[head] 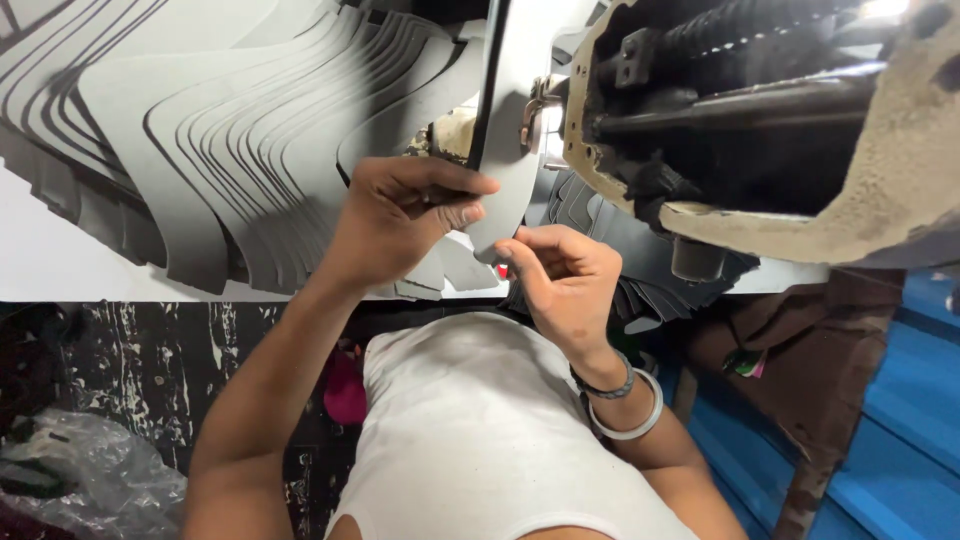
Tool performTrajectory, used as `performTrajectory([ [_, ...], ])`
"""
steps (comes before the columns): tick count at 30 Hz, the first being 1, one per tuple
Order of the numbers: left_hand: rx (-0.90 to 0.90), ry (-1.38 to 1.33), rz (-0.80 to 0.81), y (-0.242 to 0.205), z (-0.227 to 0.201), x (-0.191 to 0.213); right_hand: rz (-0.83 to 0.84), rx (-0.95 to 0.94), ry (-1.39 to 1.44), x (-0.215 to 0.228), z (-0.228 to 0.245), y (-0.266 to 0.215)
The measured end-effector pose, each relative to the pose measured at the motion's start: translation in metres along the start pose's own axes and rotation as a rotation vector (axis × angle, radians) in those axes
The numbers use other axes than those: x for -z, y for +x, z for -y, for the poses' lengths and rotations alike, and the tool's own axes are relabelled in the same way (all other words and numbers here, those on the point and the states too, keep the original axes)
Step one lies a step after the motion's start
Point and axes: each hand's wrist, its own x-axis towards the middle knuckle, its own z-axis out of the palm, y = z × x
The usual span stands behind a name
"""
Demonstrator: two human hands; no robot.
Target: The recorder is stitching together synthetic shoe upper components using an industrial sewing machine in a manufacturing facility.
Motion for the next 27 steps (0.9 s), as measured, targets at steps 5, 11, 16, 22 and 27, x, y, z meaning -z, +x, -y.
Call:
performTrajectory([
  [5,-0.012,0.024,0.076,0.009,-0.015,0.001,0.098,0.029,0.117,-0.006,0.020,0.012],
  [11,-0.020,-0.113,-0.045,0.024,-0.011,-0.013,0.107,-0.011,0.016,-0.006,0.035,0.029],
  [16,-0.173,-0.172,-0.160,0.036,-0.008,-0.031,0.008,-0.078,0.047,-0.004,0.040,0.042],
  [22,-0.197,-0.140,-0.250,0.049,-0.016,-0.036,-0.049,-0.150,-0.044,0.005,0.046,0.041],
  [27,-0.550,0.577,-0.235,0.036,-0.027,-0.006,-0.156,-0.155,-0.206,0.076,0.029,0.024],
])
